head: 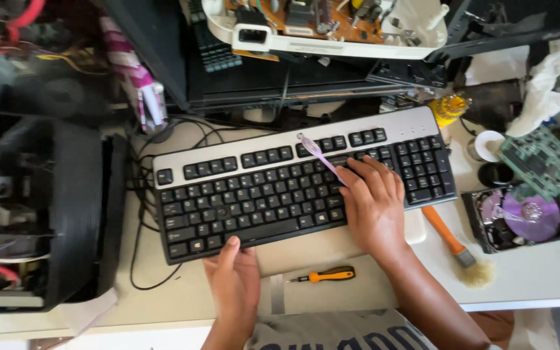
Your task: Cleaning a computer keyboard using a toothbrush and a screwdriver on a repair bench
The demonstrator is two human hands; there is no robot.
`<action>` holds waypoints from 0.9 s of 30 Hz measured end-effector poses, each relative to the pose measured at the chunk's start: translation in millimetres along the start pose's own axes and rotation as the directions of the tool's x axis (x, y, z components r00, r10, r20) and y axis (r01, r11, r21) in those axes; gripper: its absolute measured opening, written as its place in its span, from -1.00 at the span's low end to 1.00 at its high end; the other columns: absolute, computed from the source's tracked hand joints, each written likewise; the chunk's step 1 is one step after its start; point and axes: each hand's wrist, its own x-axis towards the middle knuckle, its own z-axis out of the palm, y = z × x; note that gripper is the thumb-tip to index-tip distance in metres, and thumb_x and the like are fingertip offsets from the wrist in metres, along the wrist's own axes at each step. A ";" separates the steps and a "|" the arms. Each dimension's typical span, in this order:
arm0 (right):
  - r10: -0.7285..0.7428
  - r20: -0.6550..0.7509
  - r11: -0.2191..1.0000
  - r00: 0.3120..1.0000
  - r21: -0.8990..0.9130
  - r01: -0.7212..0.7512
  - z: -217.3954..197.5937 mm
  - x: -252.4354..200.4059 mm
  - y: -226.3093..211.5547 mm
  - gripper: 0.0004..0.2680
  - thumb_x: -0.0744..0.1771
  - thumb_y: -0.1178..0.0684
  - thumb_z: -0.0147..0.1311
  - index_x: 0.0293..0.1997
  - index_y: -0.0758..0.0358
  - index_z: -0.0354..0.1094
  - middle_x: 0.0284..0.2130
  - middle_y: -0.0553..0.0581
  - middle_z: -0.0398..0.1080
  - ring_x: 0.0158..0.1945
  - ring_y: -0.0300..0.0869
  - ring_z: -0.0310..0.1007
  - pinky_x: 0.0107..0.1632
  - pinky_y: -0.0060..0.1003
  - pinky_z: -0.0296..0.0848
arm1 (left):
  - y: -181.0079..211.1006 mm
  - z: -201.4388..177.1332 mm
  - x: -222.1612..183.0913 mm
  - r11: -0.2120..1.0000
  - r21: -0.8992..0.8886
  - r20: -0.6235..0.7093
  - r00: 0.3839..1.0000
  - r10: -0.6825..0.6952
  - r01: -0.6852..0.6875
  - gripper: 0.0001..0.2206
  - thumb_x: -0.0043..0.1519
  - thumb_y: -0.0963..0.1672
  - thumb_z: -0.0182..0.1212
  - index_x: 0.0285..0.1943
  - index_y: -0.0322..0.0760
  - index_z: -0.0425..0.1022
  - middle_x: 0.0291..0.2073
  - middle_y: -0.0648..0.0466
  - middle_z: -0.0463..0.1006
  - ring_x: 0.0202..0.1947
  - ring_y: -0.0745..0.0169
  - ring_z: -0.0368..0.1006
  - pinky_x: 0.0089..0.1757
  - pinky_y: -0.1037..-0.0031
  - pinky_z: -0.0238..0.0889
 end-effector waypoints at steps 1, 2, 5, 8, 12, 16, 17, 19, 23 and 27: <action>0.000 -0.006 1.000 1.000 0.005 0.000 -0.8 0.1 0.3 -0.82 0.43 0.07 0.00 0.16 0.09 0.40 0.17 0.11 0.42 0.28 0.08 0.36 0.24 0.03 0.25 | 0.4 -0.4 0.4 1.000 0.002 0.004 1.000 0.006 -0.006 -0.48 0.08 -0.39 0.08 0.24 -0.24 0.42 0.11 -0.05 0.55 0.06 0.12 0.45 0.09 0.27 0.34; -0.011 0.007 1.000 1.000 -0.011 0.011 -1.4 0.1 0.3 -0.82 0.42 0.08 0.01 0.16 0.06 0.40 0.17 0.11 0.42 0.28 0.08 0.36 0.23 0.04 0.26 | 1.0 -1.2 1.0 1.000 -0.020 0.006 1.000 -0.021 0.021 -0.55 0.15 -0.31 0.09 0.26 -0.21 0.42 0.11 -0.01 0.56 0.09 0.14 0.44 0.06 0.27 0.33; -0.031 0.055 0.996 0.998 -0.082 0.035 -11.4 6.2 -1.8 -0.74 0.41 -0.07 -0.03 0.23 0.03 0.38 0.19 0.10 0.41 0.24 0.03 0.37 0.23 0.06 0.21 | -3.5 -2.1 9.5 0.988 -0.128 -0.055 0.994 -0.098 0.090 -0.61 0.26 -0.20 0.05 0.31 -0.22 0.39 0.17 -0.03 0.52 0.16 0.11 0.41 0.12 0.22 0.27; -0.078 0.071 0.991 0.994 -0.101 0.085 -10.9 -5.1 -23.7 -0.55 0.42 -0.34 -0.23 0.39 0.07 0.27 0.32 0.28 0.29 0.37 0.19 0.14 0.35 0.24 -0.15 | -4.6 -17.2 11.4 0.963 -0.225 -0.061 0.985 -0.162 0.145 -0.65 0.28 -0.15 0.06 0.26 -0.26 0.39 0.16 -0.07 0.53 0.15 0.08 0.42 0.19 0.21 0.26; -0.348 0.178 0.933 0.921 -0.031 0.358 -5.9 -27.7 -77.2 -0.36 0.35 -0.66 -0.57 0.53 -0.26 0.05 0.52 0.24 -0.12 0.56 0.28 -0.45 0.38 0.60 -0.55 | 0.6 -8.7 8.7 0.957 -0.219 0.089 0.981 -0.172 0.188 -0.55 0.29 -0.08 0.02 0.39 -0.28 0.30 0.25 -0.12 0.46 0.24 -0.02 0.36 0.26 0.14 0.17; -0.356 0.103 0.933 0.929 0.095 0.347 13.6 -34.9 -88.5 -0.37 0.35 -0.63 -0.45 0.41 -0.08 0.19 0.47 0.49 -0.11 0.55 0.40 -0.40 0.37 0.63 -0.60 | 4.6 -9.3 6.2 0.958 -0.197 0.124 0.975 -0.184 0.206 -0.59 0.32 -0.04 0.01 0.26 -0.36 0.36 0.19 -0.18 0.51 0.19 -0.07 0.40 0.21 0.14 0.22; -0.336 0.179 0.942 0.925 0.037 0.335 16.0 -32.5 -90.2 -0.41 0.35 -0.62 -0.40 0.31 -0.06 0.27 0.49 0.38 -0.09 0.55 0.42 -0.35 0.36 0.62 -0.52 | 9.0 -5.2 3.0 0.955 -0.165 0.076 0.969 -0.236 0.246 -0.55 0.31 -0.02 -0.05 0.31 -0.34 0.33 0.24 -0.16 0.48 0.25 -0.04 0.36 0.25 0.16 0.14; -0.311 0.257 0.945 0.915 -0.021 0.327 14.7 -28.2 -92.8 -0.43 0.35 -0.61 -0.36 0.20 -0.05 0.36 0.52 0.28 -0.07 0.55 0.45 -0.30 0.35 0.61 -0.43 | 13.0 -2.0 -0.2 0.948 -0.137 0.021 0.957 -0.288 0.288 -0.51 0.31 0.00 -0.11 0.37 -0.32 0.30 0.30 -0.14 0.44 0.30 -0.02 0.31 0.29 0.18 0.07; -0.315 0.199 0.948 0.928 0.118 0.297 12.3 -21.2 -92.8 -0.37 0.34 -0.61 -0.53 0.24 -0.02 0.35 0.50 0.37 -0.14 0.55 0.42 -0.45 0.42 0.55 -0.51 | 9.8 -4.1 2.0 0.951 -0.181 0.092 0.967 -0.237 0.251 -0.52 0.32 -0.03 -0.08 0.36 -0.39 0.29 0.30 -0.19 0.43 0.30 -0.10 0.31 0.30 0.10 0.12; -0.316 0.158 0.943 0.936 0.163 0.291 13.7 -18.1 -89.6 -0.38 0.34 -0.59 -0.57 0.20 -0.06 0.39 0.46 0.41 -0.06 0.55 0.43 -0.36 0.44 0.55 -0.45 | 0.9 -19.2 7.2 0.969 -0.165 0.257 0.956 -0.139 0.186 -0.51 0.32 0.02 0.01 0.35 -0.36 0.33 0.25 -0.15 0.48 0.25 -0.03 0.37 0.23 0.16 0.18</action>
